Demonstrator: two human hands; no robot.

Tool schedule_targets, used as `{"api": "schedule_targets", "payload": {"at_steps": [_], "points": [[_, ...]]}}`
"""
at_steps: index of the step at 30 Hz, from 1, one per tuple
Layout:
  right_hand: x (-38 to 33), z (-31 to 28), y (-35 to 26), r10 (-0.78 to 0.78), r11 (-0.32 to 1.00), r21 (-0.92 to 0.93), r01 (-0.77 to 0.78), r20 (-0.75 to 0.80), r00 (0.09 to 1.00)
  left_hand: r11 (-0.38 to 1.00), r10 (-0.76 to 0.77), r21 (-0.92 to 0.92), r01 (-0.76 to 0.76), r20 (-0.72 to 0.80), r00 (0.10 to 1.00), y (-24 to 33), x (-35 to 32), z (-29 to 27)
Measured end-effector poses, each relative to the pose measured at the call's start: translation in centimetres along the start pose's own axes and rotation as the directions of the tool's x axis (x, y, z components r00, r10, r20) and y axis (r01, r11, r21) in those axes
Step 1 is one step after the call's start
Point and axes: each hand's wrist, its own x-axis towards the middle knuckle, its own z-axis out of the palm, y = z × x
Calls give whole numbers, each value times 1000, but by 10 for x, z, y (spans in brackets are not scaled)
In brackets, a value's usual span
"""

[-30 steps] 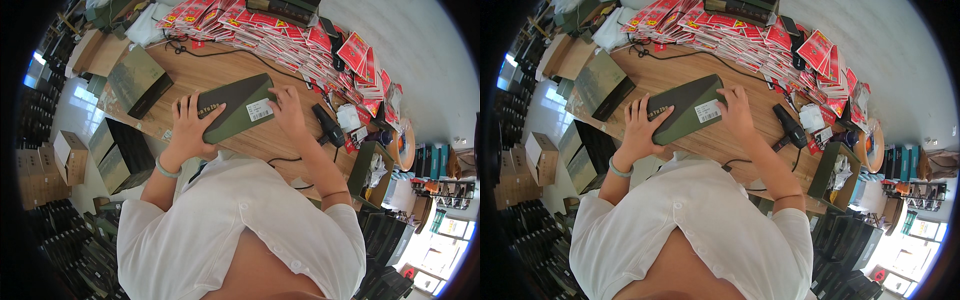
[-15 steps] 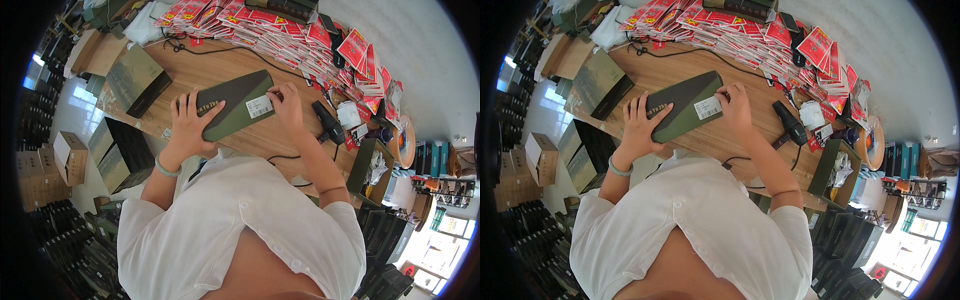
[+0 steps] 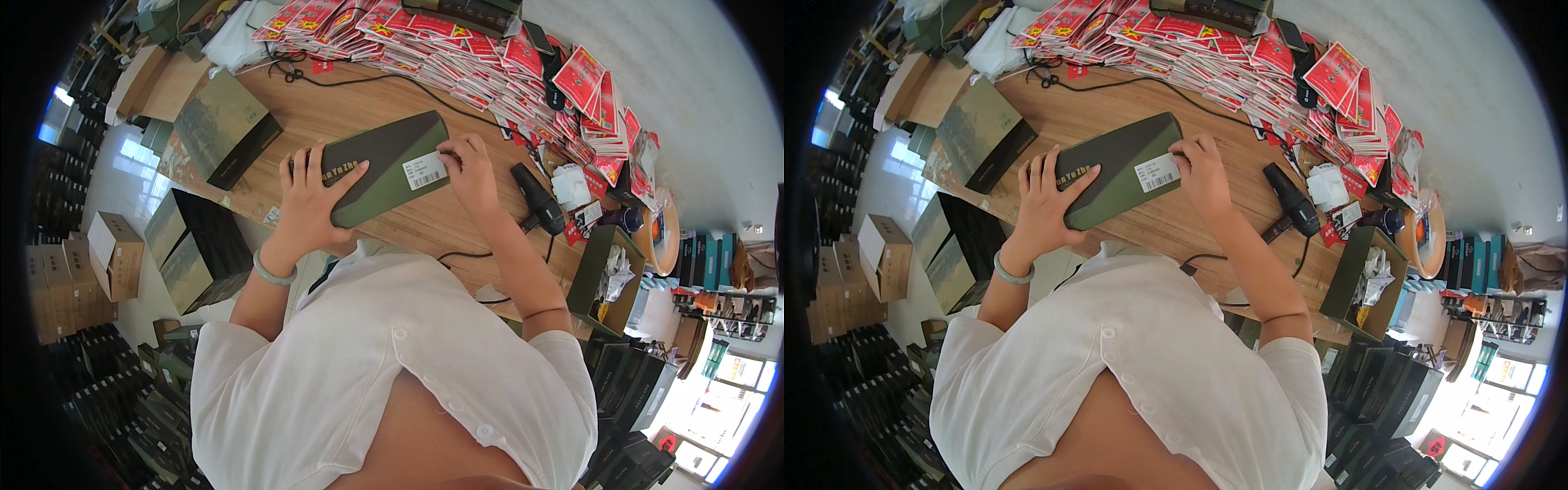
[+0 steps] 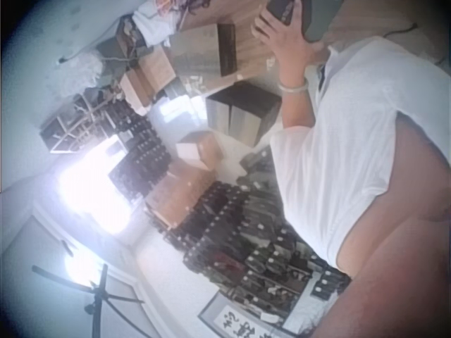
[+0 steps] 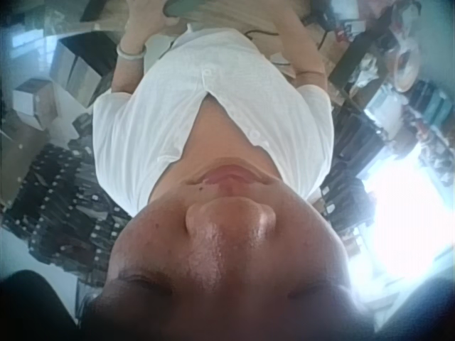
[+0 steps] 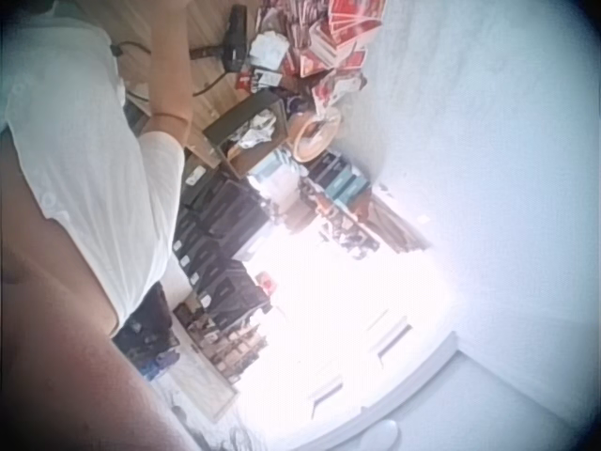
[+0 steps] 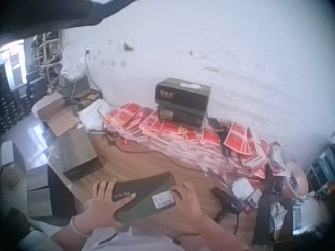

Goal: The person packs a small box into a larger green box, places a plastic bag on top, closes the box, and uses a hair dryer to heat a label before peeling off a backing sheet. The person then moves the sealed box to a pile on the floor.

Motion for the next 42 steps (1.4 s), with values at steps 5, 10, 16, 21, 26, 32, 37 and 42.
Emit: {"api": "schedule_targets", "payload": {"at_steps": [5,10,16,21,26,32,37,42], "points": [[3,-1,-22,-292,956,21,292,75,953,1000,6,10,-6,-27,1000,-3,0,1],[12,5,-37,-289,957,87,276,245,925,1000,-7,30,6,49,999,-12,3,2],[45,7,-35,-333,943,123,310,309,891,997,73,-43,-68,100,992,-38,8,0],[50,6,-46,-361,932,177,316,384,850,979,196,-117,-169,281,940,-61,15,-15],[48,8,-55,-307,952,191,241,578,756,977,209,-101,-186,302,930,-68,25,-2],[48,8,-55,-285,956,144,254,651,704,978,204,-105,-180,308,929,-73,30,4],[50,8,-61,-307,932,77,354,687,659,975,219,-110,-196,279,935,-74,28,6],[49,7,-63,-355,879,22,476,697,623,974,220,-108,-197,275,936,-74,28,7]]}}
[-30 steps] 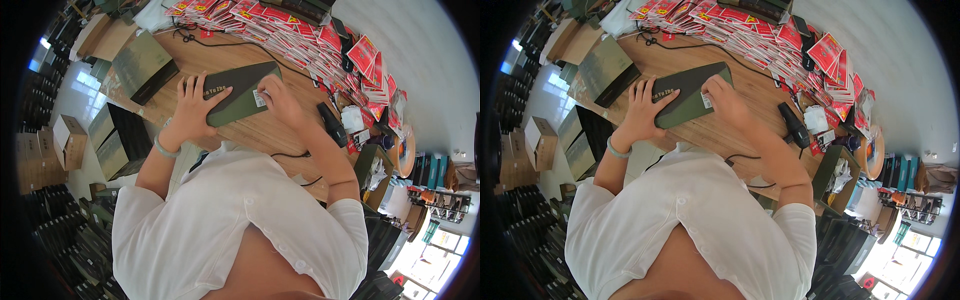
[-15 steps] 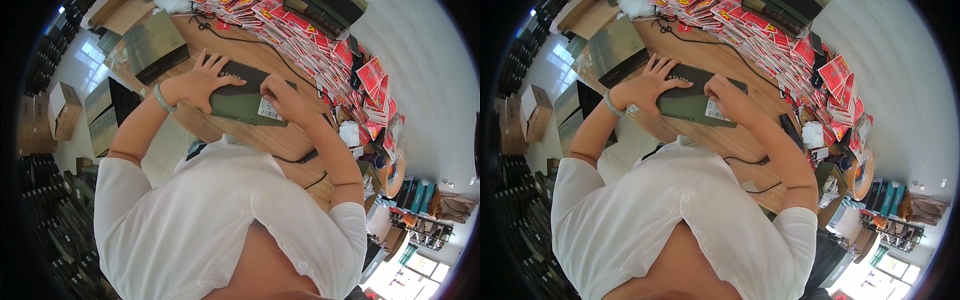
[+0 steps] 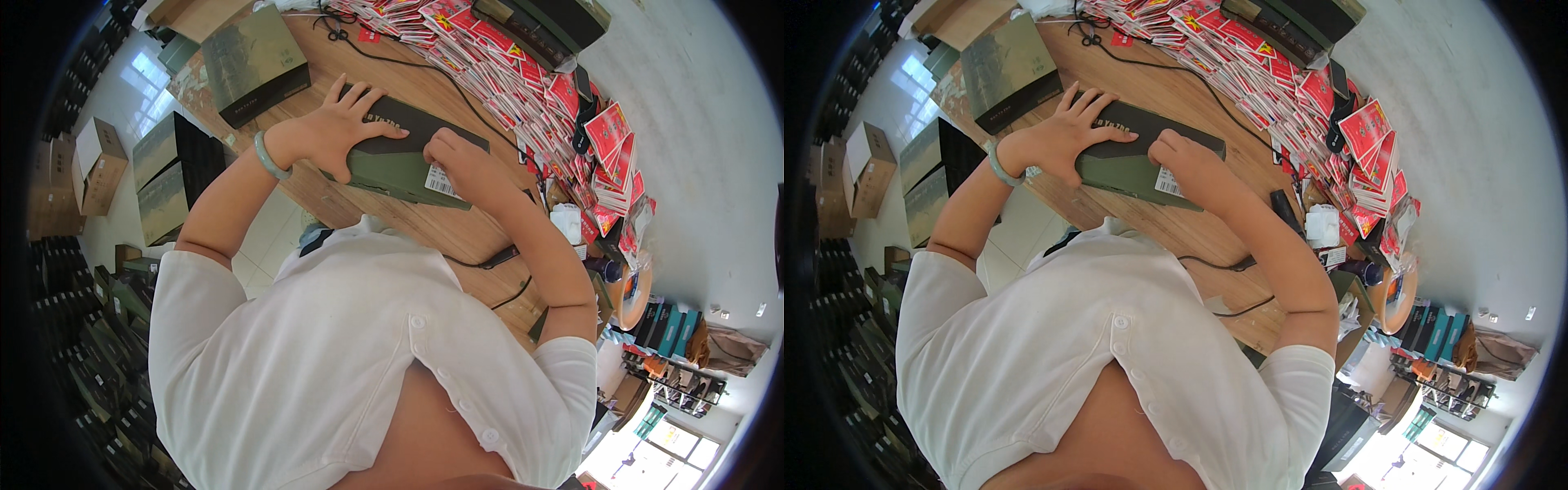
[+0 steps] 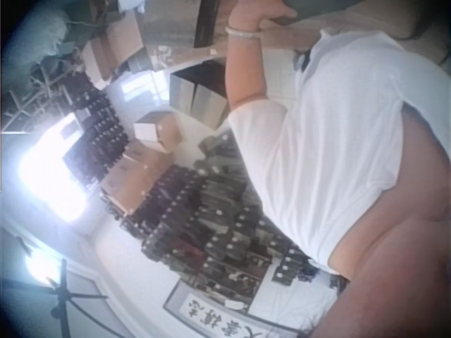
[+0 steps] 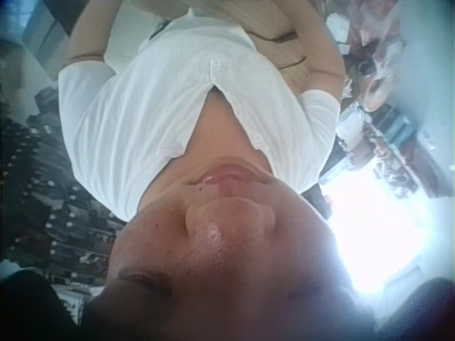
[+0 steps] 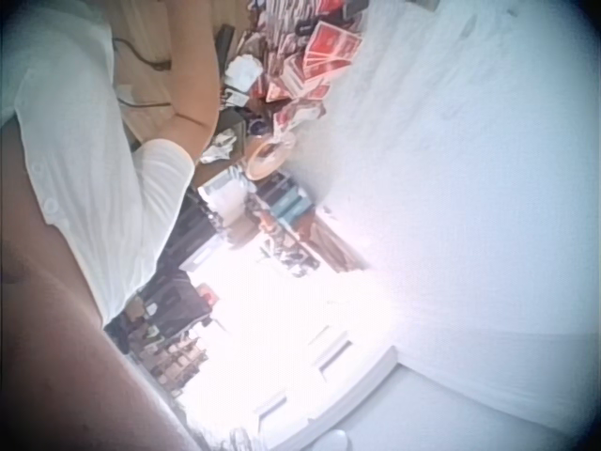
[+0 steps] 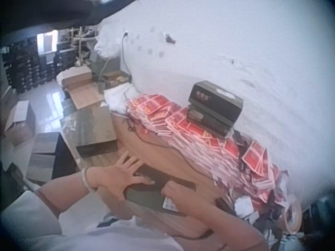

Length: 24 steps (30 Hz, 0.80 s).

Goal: The person packs a small box into a larger green box, places a plastic bag on top, closes the box, and uses a hair dryer to heat a label before peeling off a backing sheet. The person then moves the sealed box to a pile on the floor.

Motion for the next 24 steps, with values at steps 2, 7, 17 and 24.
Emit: {"api": "schedule_targets", "payload": {"at_steps": [2,7,17,24], "points": [[1,1,0,-20,1000,0,20,-3,1000,1000,7,-5,-7,-10,1000,-1,0,1],[4,2,4,-66,998,5,66,17,998,1000,12,-5,-12,-4,1000,-2,1,3],[9,0,9,-79,991,112,70,75,994,1000,16,-23,-16,-7,1000,-3,0,1],[-4,6,13,88,991,116,-74,-127,988,1000,11,-14,-12,-21,1000,-2,1,1]]}}
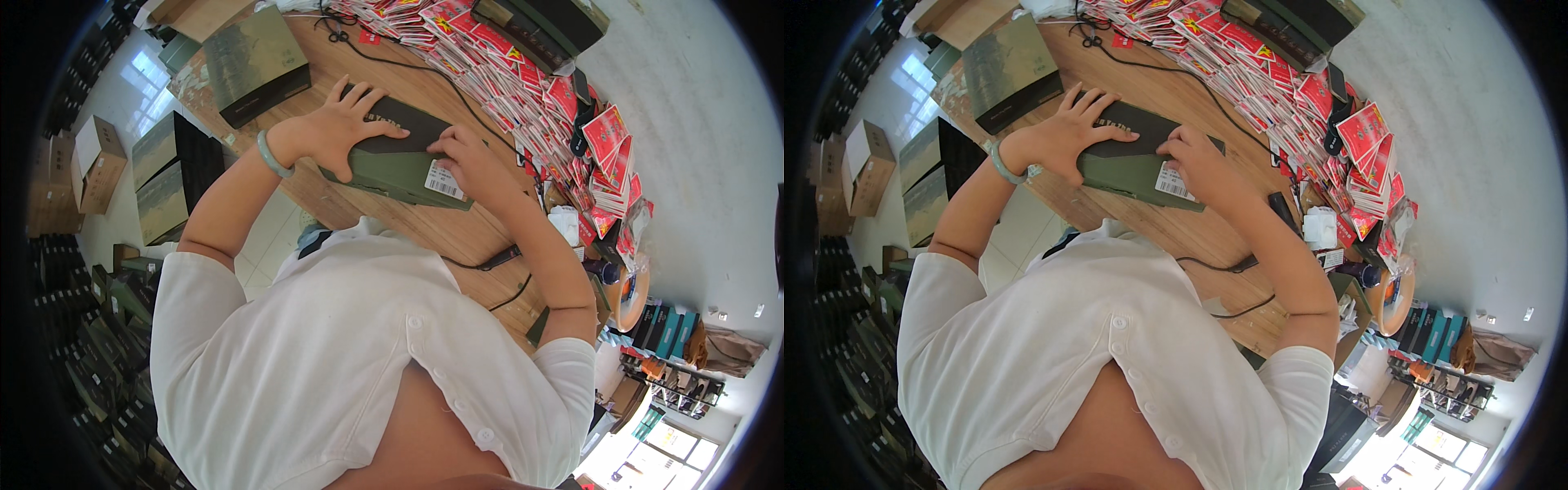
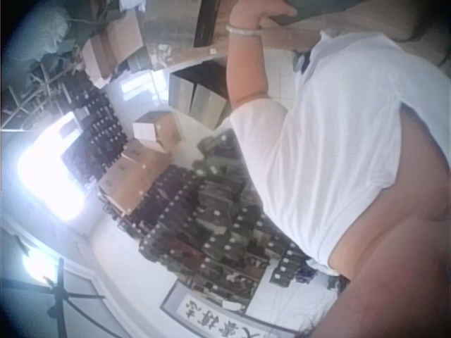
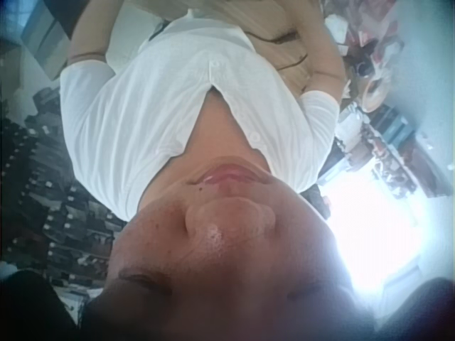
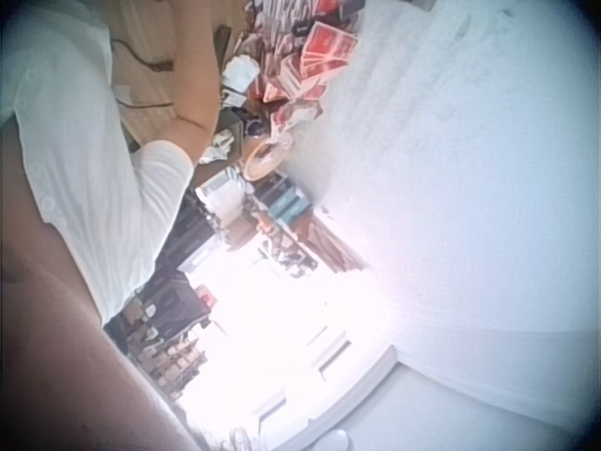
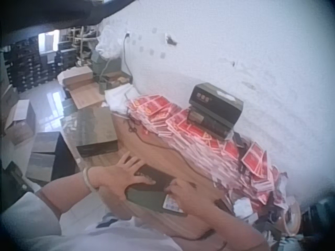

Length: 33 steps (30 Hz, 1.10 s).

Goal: The person packs a small box into a larger green box, places a plastic bag on top, closes the box, and uses a hair dryer to heat a label before peeling off a backing sheet. The person then moves the sealed box to a pile on the floor.

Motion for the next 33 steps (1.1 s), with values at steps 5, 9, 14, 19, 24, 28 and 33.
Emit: {"api": "schedule_targets", "payload": {"at_steps": [5,9,14,19,24,28,33], "points": [[-7,9,4,18,997,-72,-20,-25,1000,1000,-1,7,1,7,1000,-1,1,0],[-4,12,-1,-59,978,-202,56,-7,998,1000,-8,-4,8,18,1000,-1,2,0],[-7,11,-4,-19,986,-169,13,-32,999,1000,-13,-6,13,9,1000,-2,3,1],[-18,8,5,20,997,-81,-21,-14,1000,1000,-20,-14,21,32,999,0,4,-4],[-31,5,9,60,997,55,-59,-16,998,1000,-21,-15,22,53,998,0,5,-4],[-37,9,23,31,976,218,-3,-128,991,1000,-20,-17,21,48,999,1,5,-3],[-46,15,42,41,903,425,63,-231,972,1000,4,-30,-3,26,1000,1,4,-2]]}}
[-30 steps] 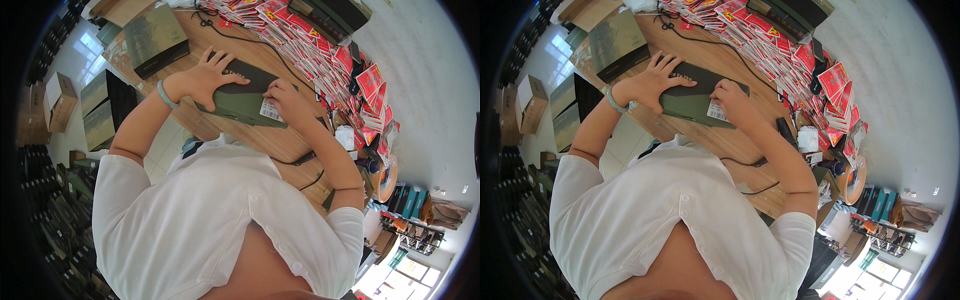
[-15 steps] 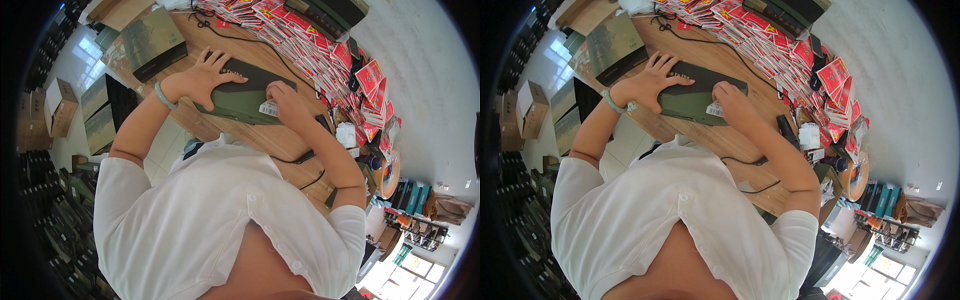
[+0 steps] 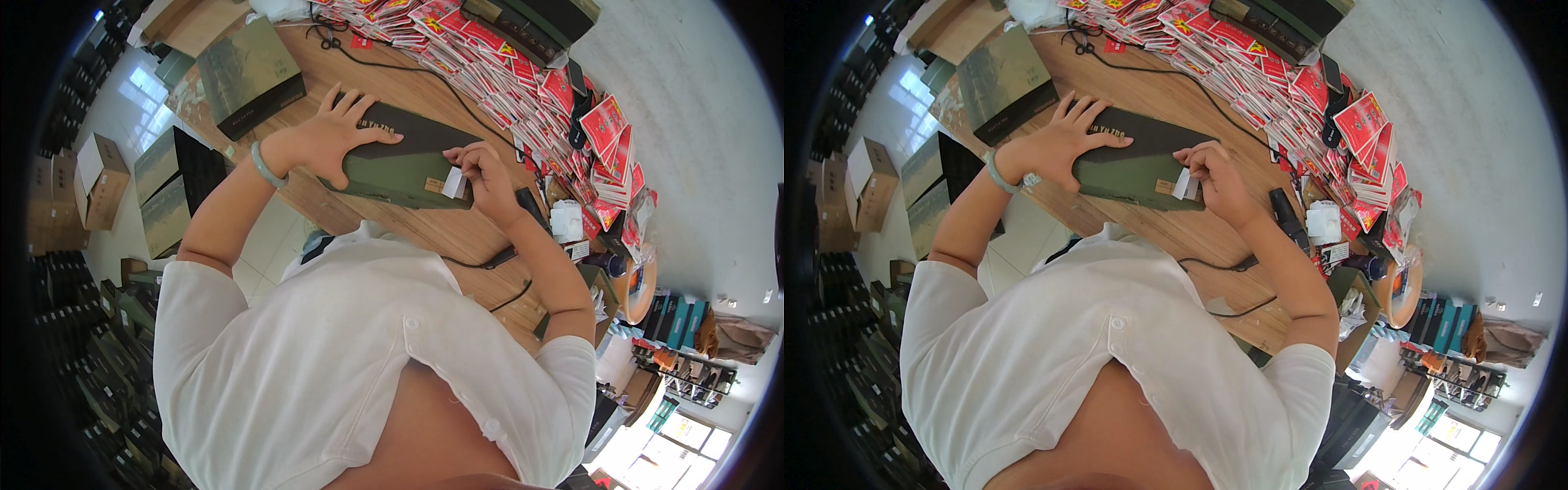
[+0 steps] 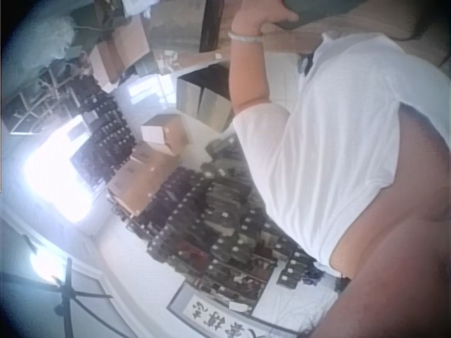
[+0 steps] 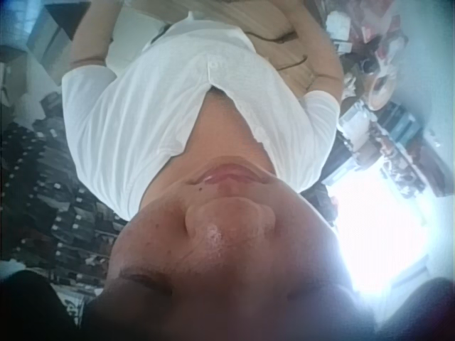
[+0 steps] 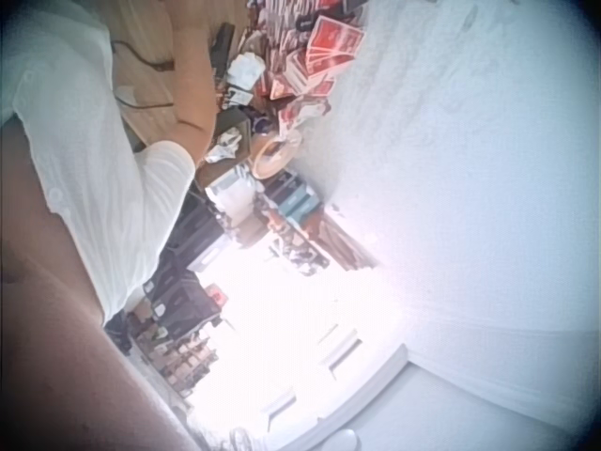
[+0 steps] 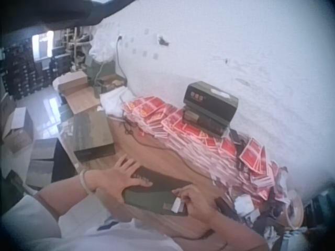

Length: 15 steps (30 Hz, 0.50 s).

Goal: The person packs a small box into a larger green box, places a plastic bag on top, closes the box, and uses a hair dryer to heat a label before peeling off a backing sheet. The person then moves the sealed box to a pile on the floor.

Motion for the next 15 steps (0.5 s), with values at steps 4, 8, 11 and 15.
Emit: {"api": "schedule_targets", "payload": {"at_steps": [4,8,11,15], "points": [[-4,6,6,89,949,313,-45,-127,988,1000,-6,-19,6,-2,1000,4,-1,-3],[-12,12,11,177,851,524,-35,-223,959,1000,-16,-9,16,-2,1000,5,0,-2],[-16,14,8,198,811,586,-6,-265,944,999,-19,-31,19,13,1000,5,1,-3],[-25,13,11,206,791,610,42,-331,921,999,-22,-39,23,25,999,5,3,-5]]}}
